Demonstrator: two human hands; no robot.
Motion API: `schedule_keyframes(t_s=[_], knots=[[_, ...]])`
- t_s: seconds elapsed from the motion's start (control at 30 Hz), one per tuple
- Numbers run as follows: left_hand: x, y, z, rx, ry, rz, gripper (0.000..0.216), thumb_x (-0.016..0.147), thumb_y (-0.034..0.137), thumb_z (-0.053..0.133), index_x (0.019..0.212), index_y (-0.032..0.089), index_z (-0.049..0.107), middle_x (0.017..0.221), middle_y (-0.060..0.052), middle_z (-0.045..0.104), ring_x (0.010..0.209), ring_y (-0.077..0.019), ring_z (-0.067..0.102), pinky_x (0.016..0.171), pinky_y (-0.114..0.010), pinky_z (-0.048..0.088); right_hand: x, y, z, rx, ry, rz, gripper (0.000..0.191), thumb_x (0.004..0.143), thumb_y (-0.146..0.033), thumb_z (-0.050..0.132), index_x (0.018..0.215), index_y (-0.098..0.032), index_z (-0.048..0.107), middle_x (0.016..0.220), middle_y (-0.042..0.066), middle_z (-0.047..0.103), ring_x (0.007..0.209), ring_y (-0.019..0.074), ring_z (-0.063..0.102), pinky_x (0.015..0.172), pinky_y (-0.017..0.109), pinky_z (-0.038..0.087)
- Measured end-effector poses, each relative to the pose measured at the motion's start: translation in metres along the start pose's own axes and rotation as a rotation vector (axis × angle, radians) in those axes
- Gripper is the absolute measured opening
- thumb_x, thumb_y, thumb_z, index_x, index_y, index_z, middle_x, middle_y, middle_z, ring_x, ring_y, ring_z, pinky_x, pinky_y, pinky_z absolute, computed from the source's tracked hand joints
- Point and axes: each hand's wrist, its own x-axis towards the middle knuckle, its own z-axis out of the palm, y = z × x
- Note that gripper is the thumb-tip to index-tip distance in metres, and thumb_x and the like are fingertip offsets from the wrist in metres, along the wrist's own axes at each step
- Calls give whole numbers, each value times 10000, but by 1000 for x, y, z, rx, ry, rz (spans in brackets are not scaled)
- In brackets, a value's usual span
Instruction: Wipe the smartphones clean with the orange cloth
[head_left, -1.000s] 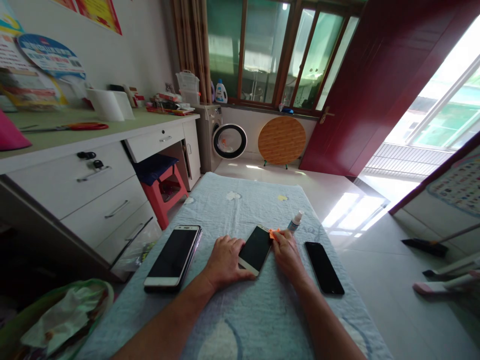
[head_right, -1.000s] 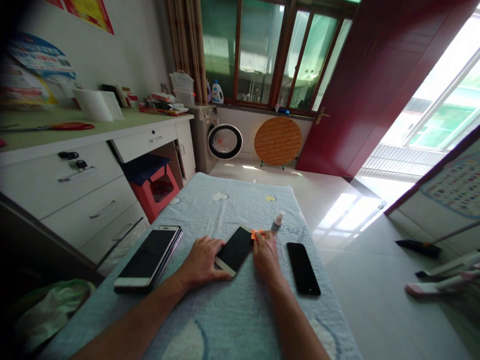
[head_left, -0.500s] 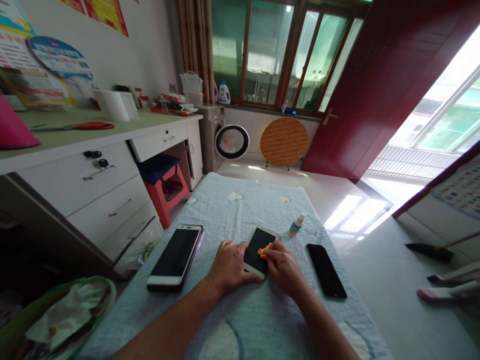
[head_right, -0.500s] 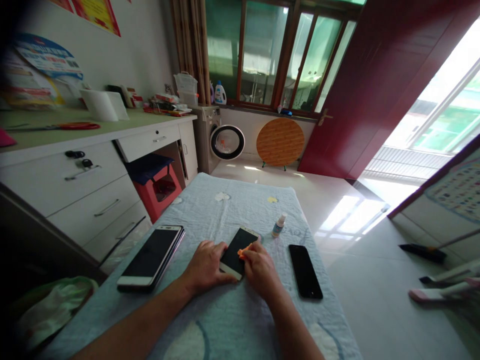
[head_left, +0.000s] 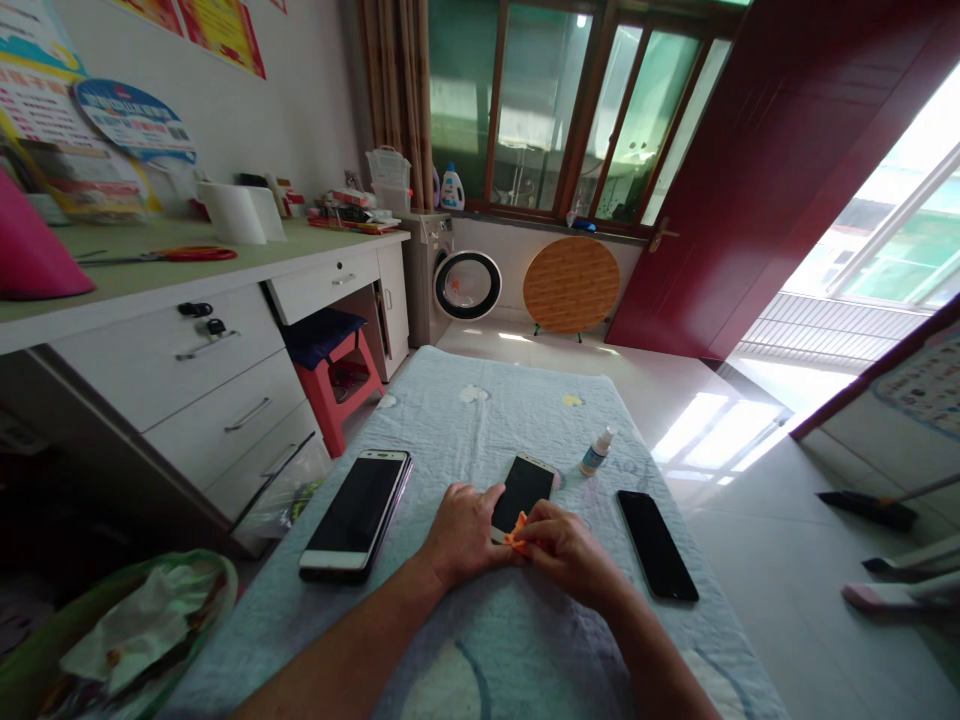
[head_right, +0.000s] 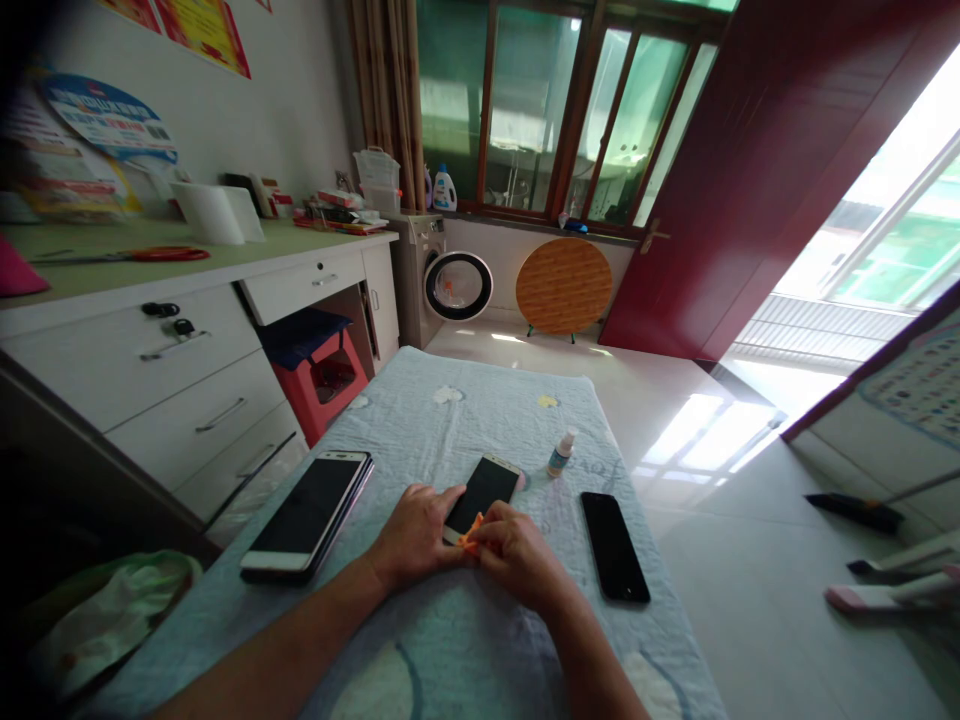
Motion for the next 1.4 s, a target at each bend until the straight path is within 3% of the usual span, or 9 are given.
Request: schedule_keyframes(t_s=[0.2, 0.37, 0.67, 0.83, 1.0, 1.2, 1.4], knots=[[0, 2, -2, 46, -18, 13, 758, 703, 722, 644, 1214, 166, 575, 943, -116, 702, 904, -325, 630, 879, -428, 400, 7, 25, 2, -76, 173, 70, 242, 866, -189, 520, 893, -214, 760, 873, 46, 619, 800, 148, 591, 744, 262, 472], [-1, 1, 0, 64, -18, 26, 683, 715, 660, 684, 1197, 187, 577, 979, -108, 702, 924, -326, 628, 887, -433, 397, 11, 29, -1, -143, 278, 141, 253, 880, -212, 499, 881, -203, 752, 880, 56, 603, 841, 173, 587, 781, 284, 471], [-2, 6, -4, 57, -21, 29, 616, 799, 648, 577, 1184, 167, 582, 938, -117, 696, 911, -317, 627, 884, -425, 393, 1, 14, 6, -124, 127, 29, 254, 783, -58, 538, 829, -220, 728, 875, 30, 578, 877, 165, 554, 795, 277, 440], [-1, 9, -7, 26, -22, 26, 475, 790, 524, 609, 1132, 195, 599, 938, -94, 705, 914, -319, 629, 877, -422, 385, 8, -1, 17, -171, 99, -74, 248, 849, -79, 535, 833, -232, 730, 899, 36, 567, 879, 165, 524, 801, 288, 433], [-1, 9, -7, 27, -25, 34, 473, 743, 448, 664, 1132, 188, 600, 902, -87, 704, 886, -321, 630, 849, -416, 387, 14, -9, 19, -251, 80, -109, 241, 868, -109, 558, 850, -255, 749, 903, 45, 571, 874, 177, 490, 788, 290, 429], [-1, 6, -7, 48, -33, 65, 492, 830, 550, 575, 1152, 179, 596, 913, -99, 706, 892, -317, 629, 842, -424, 397, 7, -3, 12, -240, 64, -82, 267, 836, -88, 580, 889, -280, 759, 931, 40, 579, 899, 182, 495, 798, 303, 422], [-2, 6, -8, 74, -37, 53, 589, 863, 641, 515, 1212, 170, 579, 935, -116, 699, 902, -312, 630, 847, -425, 408, -2, 2, 4, -239, 83, -33, 254, 806, -57, 555, 802, -233, 739, 881, 36, 561, 877, 174, 504, 785, 296, 422]])
